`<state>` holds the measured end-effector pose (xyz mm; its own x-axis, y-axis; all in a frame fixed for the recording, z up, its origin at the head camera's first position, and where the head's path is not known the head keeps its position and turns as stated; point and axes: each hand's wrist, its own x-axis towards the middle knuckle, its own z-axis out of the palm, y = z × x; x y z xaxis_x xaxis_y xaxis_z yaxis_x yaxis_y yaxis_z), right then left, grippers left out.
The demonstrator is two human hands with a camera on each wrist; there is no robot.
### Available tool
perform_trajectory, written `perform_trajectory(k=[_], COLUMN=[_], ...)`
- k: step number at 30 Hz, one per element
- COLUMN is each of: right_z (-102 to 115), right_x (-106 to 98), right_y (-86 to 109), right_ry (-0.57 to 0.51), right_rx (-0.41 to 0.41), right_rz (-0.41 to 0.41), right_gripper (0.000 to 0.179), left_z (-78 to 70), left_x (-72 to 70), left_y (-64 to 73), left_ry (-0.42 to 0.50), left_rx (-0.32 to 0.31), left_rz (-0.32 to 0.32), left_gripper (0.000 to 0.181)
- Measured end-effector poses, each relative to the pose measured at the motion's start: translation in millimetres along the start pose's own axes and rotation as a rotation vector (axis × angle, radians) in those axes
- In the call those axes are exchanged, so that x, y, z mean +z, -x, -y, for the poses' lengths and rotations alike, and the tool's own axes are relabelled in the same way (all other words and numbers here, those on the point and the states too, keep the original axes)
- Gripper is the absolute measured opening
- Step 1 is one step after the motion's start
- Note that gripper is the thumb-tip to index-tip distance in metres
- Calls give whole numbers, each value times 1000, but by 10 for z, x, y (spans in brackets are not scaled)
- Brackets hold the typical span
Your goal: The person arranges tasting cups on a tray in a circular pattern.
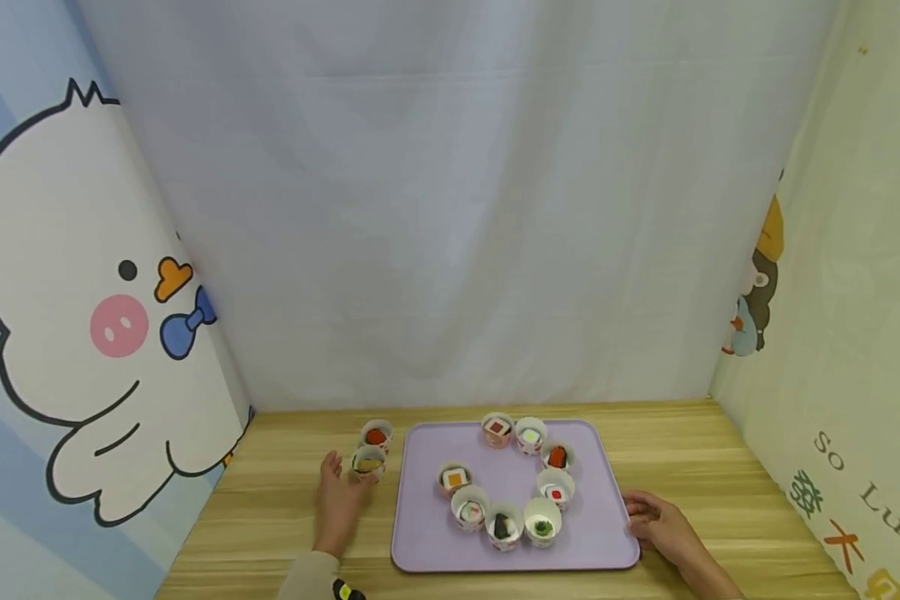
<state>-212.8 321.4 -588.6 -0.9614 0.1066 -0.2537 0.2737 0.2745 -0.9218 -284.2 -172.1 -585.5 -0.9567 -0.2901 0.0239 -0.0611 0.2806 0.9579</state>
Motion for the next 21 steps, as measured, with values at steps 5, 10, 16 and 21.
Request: perform_trajectory(k=[5, 10, 16, 21], right_z=[-17, -19, -24, -13], right_x=[3, 9, 10, 7], right_y=[-11, -16, -23, -13], right_ry=[6, 16, 16, 14], right_rx=[5, 13, 14, 12], right_rz=[-14, -21, -23, -23], right_gripper=[57, 56, 56, 57], left_z=[54, 50, 44, 33], left_x=[175, 285, 320, 321], left_y=[15, -10, -67, -109], left_ry=[-24, -95, -151, -166], left_rx=[-8, -3, -58, -82], left_rz=[-32, -68, -61, -41], left_gripper=[85, 78, 84, 82])
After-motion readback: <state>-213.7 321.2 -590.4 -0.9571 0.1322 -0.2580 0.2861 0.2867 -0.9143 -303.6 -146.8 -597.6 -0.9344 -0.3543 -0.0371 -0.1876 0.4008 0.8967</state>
